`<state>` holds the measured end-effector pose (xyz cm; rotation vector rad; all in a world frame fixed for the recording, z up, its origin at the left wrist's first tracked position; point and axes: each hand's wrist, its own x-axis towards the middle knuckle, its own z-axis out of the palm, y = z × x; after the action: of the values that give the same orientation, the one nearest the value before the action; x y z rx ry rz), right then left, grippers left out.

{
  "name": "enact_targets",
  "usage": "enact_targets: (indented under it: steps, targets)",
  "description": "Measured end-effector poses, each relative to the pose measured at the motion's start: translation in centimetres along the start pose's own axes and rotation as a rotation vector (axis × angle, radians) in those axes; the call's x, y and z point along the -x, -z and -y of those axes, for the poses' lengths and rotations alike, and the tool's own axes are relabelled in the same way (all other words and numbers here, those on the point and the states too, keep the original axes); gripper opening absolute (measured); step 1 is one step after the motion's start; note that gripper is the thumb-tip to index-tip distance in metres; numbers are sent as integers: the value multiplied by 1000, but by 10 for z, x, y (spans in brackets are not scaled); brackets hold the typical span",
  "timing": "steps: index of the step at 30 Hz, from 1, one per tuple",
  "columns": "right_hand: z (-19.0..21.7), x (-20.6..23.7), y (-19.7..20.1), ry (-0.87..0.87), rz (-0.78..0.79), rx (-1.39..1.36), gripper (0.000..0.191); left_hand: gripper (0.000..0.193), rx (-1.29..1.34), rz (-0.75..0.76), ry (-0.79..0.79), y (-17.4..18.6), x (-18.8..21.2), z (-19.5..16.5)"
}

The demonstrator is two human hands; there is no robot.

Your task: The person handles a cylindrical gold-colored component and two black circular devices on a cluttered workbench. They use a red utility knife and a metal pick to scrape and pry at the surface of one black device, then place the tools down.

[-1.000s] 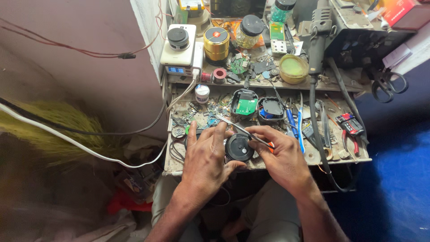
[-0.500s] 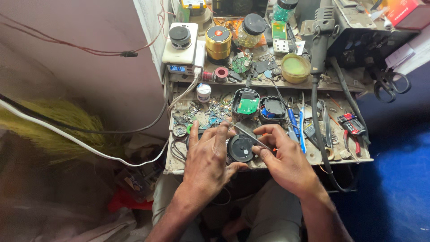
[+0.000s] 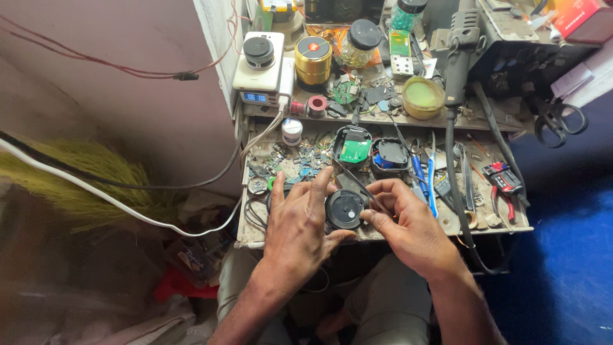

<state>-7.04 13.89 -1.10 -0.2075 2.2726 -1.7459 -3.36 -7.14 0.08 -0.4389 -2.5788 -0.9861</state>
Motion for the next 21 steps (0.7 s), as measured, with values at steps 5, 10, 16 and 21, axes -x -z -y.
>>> enact_targets:
  steps: [5, 10, 16, 21]
  targets:
    - [3, 7, -3, -21, 34, -105, 35, 106, -12, 8, 26, -2, -1, -2]
    - [5, 6, -3, -16, 46, -273, 36, 106, -10, -2, 11, -2, -1, -3]
    - [6, 5, -3, -25, 12, -351, 34, 103, -20, -3, -1, -1, 0, -4]
    - [10, 2, -4, 2, -2, -350, 33, 98, -18, -11, -4, 0, -1, -5]
